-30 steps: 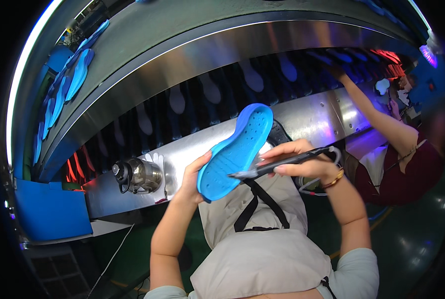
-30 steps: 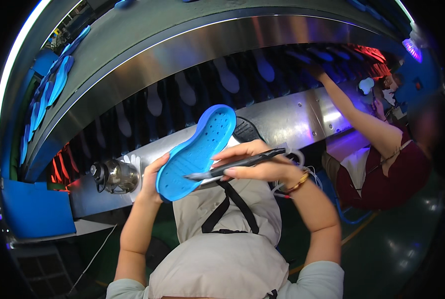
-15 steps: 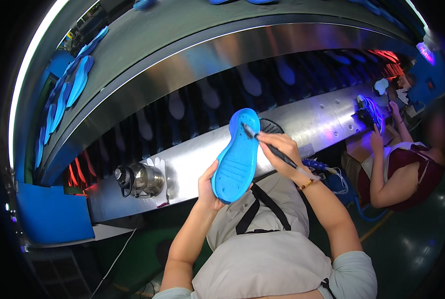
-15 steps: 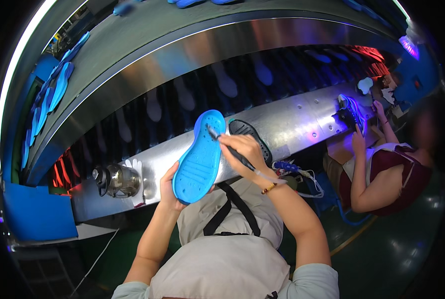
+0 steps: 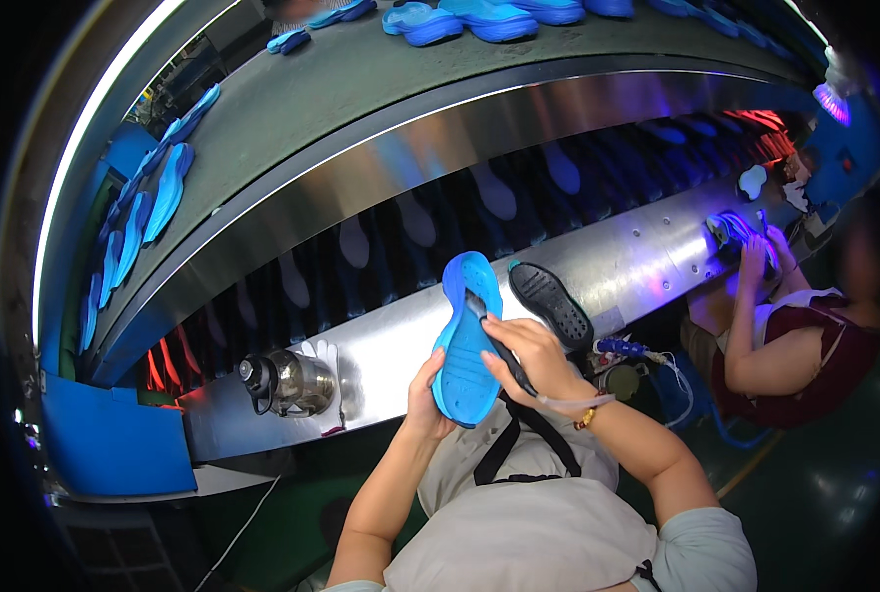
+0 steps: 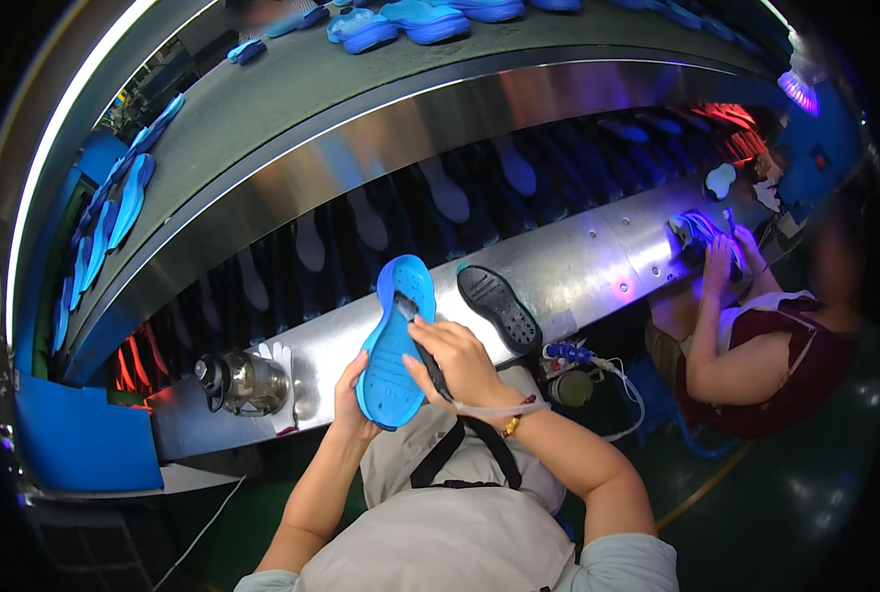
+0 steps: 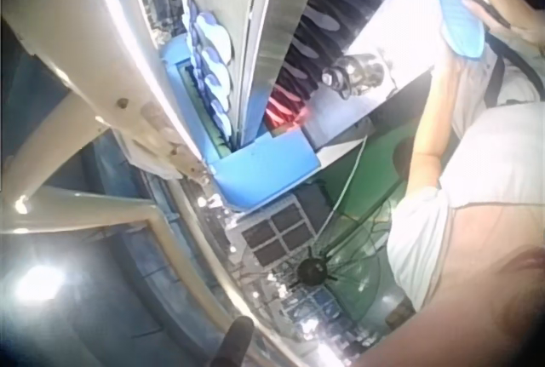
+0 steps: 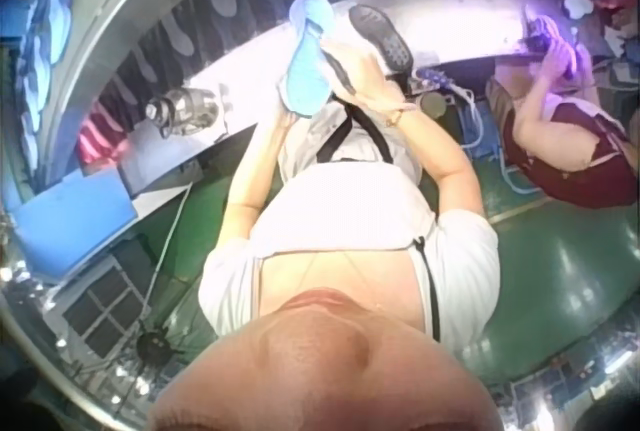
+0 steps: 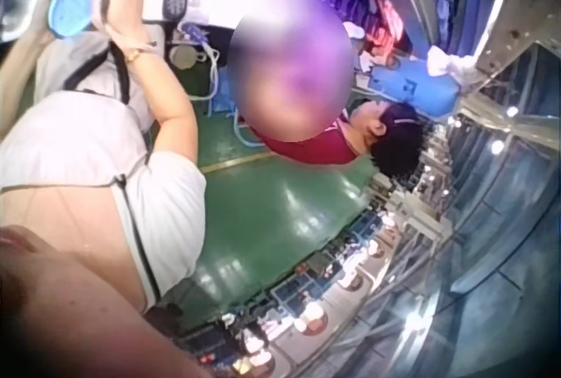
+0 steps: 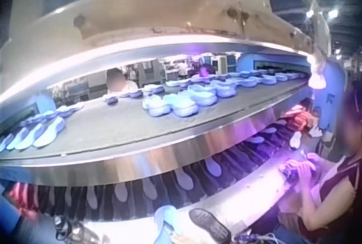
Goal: The person repeatedly picks up blue slipper soles from a conveyor belt, scrubs them with a brush, and places them back on the belt. The person handles each slipper one at a time, focusing on the sole surface.
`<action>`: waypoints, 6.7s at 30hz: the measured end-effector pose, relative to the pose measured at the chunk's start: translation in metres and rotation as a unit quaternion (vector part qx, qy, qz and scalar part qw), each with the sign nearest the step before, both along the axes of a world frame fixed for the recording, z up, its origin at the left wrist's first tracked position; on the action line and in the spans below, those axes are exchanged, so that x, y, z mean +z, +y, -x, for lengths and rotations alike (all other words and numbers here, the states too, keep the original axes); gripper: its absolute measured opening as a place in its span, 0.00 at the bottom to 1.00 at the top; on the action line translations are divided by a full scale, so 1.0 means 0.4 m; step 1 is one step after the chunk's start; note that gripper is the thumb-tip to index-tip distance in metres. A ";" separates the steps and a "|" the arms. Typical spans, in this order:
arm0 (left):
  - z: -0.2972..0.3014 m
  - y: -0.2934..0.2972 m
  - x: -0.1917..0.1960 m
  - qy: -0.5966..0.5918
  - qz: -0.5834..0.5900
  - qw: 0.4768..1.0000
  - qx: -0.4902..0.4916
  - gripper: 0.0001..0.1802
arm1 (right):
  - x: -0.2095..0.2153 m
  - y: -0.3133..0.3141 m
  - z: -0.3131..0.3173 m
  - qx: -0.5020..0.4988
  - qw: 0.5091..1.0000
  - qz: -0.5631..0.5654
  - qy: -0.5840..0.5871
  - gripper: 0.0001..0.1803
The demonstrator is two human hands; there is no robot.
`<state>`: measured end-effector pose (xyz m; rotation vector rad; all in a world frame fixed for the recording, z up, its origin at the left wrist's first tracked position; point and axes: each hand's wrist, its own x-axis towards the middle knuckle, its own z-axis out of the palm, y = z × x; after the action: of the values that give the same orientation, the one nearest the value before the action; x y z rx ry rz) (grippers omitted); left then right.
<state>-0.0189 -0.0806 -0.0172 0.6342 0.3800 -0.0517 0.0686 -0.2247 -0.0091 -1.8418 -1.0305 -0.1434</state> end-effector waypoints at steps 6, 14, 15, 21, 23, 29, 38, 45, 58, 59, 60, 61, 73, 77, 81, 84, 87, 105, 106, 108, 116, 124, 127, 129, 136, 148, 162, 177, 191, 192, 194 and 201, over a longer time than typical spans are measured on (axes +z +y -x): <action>0.009 0.077 0.009 -0.023 -0.036 0.999 0.016 0.33 | 0.053 -0.087 -0.020 0.221 0.896 -0.068 0.380 0.18; -0.094 0.224 0.331 -0.249 -0.168 0.948 0.104 0.34 | -0.006 -0.204 -0.073 -0.004 0.681 -0.459 0.571 0.25; -0.133 0.269 0.369 -0.332 -0.092 0.938 0.042 0.34 | -0.017 -0.204 -0.071 -0.032 0.672 -0.453 0.585 0.25; -0.330 0.518 0.422 -0.310 0.208 0.858 0.353 0.37 | -0.065 -0.198 -0.066 -0.020 0.657 -0.437 0.614 0.25; -0.392 0.482 0.430 -0.252 0.145 0.850 0.438 0.39 | -0.085 -0.226 -0.061 -0.040 0.649 -0.445 0.616 0.25; -0.590 0.302 0.461 -0.196 -0.351 0.881 0.249 0.37 | -0.131 -0.259 -0.061 -0.116 0.616 -0.465 0.625 0.19; -0.836 0.130 0.531 -0.014 -0.807 0.581 0.108 0.59 | -0.161 -0.252 -0.061 -0.098 0.511 -0.533 0.667 0.20; -0.926 0.075 0.566 0.186 -0.857 0.479 -0.021 0.45 | -0.163 -0.285 -0.077 -0.108 0.527 -0.518 0.665 0.20; -1.096 0.134 0.479 0.005 -0.853 0.522 0.007 0.23 | -0.232 -0.321 -0.095 -0.174 0.505 -0.517 0.669 0.20; -1.094 0.133 0.477 -0.033 -0.851 0.523 0.019 0.22 | -0.233 -0.308 -0.103 -0.156 0.505 -0.516 0.674 0.21; -1.090 0.132 0.475 -0.071 -0.849 0.523 0.031 0.22 | -0.239 -0.288 -0.109 -0.137 0.504 -0.516 0.679 0.21; -1.087 0.129 0.470 -0.111 -0.842 0.526 0.043 0.22 | -0.239 -0.275 -0.117 -0.122 0.507 -0.514 0.682 0.21; -0.850 0.156 0.504 -0.015 -0.994 0.099 0.046 0.13 | -0.169 -0.305 -0.076 -0.085 0.623 -0.481 0.611 0.16; -0.622 0.206 0.501 -0.166 -0.949 0.245 0.107 0.15 | -0.200 -0.352 -0.039 -0.117 0.662 -0.451 0.588 0.14; -0.390 0.260 0.389 -0.198 -0.716 0.515 0.427 0.11 | -0.214 -0.330 -0.059 -0.129 0.651 -0.448 0.600 0.13; -0.310 0.228 0.313 -0.213 -0.424 0.701 0.531 0.19 | -0.218 -0.288 -0.113 -0.144 0.655 -0.453 0.588 0.13; -0.226 0.247 0.257 -0.147 -0.220 0.935 0.238 0.26 | -0.196 -0.267 -0.158 -0.166 0.660 -0.456 0.573 0.11; -0.077 -0.093 -0.143 -0.078 0.208 0.965 -0.137 0.55 | -0.093 -0.173 -0.086 -0.045 0.722 -0.362 0.588 0.13; -0.085 -0.101 -0.133 -0.074 0.208 0.966 -0.132 0.57 | -0.083 -0.157 -0.085 -0.033 0.732 -0.336 0.592 0.13; -0.092 -0.107 -0.113 -0.065 0.206 0.969 -0.119 0.59 | -0.092 -0.125 -0.097 -0.026 0.731 -0.329 0.598 0.13; -0.083 -0.113 -0.111 -0.067 0.219 0.968 -0.105 0.59 | -0.092 -0.071 -0.124 -0.041 0.746 -0.292 0.597 0.13; -0.079 -0.121 -0.149 -0.090 0.162 0.979 -0.080 0.52 | -0.053 -0.047 -0.133 -0.067 0.843 -0.198 0.496 0.12; -0.087 -0.132 -0.145 -0.008 0.119 0.993 -0.020 0.50 | -0.045 -0.006 -0.106 -0.068 0.920 -0.137 0.361 0.12; -0.092 -0.132 -0.143 0.031 0.091 0.995 0.022 0.48 | -0.033 0.005 -0.083 -0.047 0.988 -0.009 0.146 0.11; -0.088 -0.055 -0.118 0.028 0.031 0.993 0.110 0.50 | 0.005 -0.056 0.002 0.093 0.995 0.027 0.039 0.09; -0.081 -0.085 0.006 -0.013 0.112 0.993 0.039 0.46 | 0.105 -0.035 -0.088 0.074 0.940 -0.062 0.327 0.10; -0.094 -0.053 0.012 -0.057 -0.068 0.994 0.068 0.48 | 0.114 -0.088 -0.100 0.225 0.905 -0.091 0.348 0.10; -0.171 0.013 0.047 -0.221 0.024 0.960 0.173 0.53 | 0.130 -0.136 -0.088 0.317 0.923 0.011 0.218 0.13; -0.188 0.029 0.095 -0.180 -0.031 0.970 0.160 0.55 | 0.101 -0.136 -0.097 0.189 0.959 -0.022 0.210 0.12; -0.185 0.031 0.092 -0.189 -0.034 0.970 0.150 0.55 | 0.099 -0.133 -0.085 0.232 0.960 -0.010 0.156 0.13; -0.174 0.040 0.085 -0.203 -0.042 0.970 0.129 0.55 | 0.106 -0.143 -0.093 0.287 0.937 -0.031 0.194 0.14; -0.184 0.049 0.098 -0.206 -0.060 0.969 0.121 0.56 | 0.095 -0.128 -0.086 0.258 0.943 -0.011 0.210 0.14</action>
<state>0.0545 -0.0612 0.0222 0.6946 0.0557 0.3356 0.1031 -0.2761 0.0288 -1.4345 -1.1526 0.5275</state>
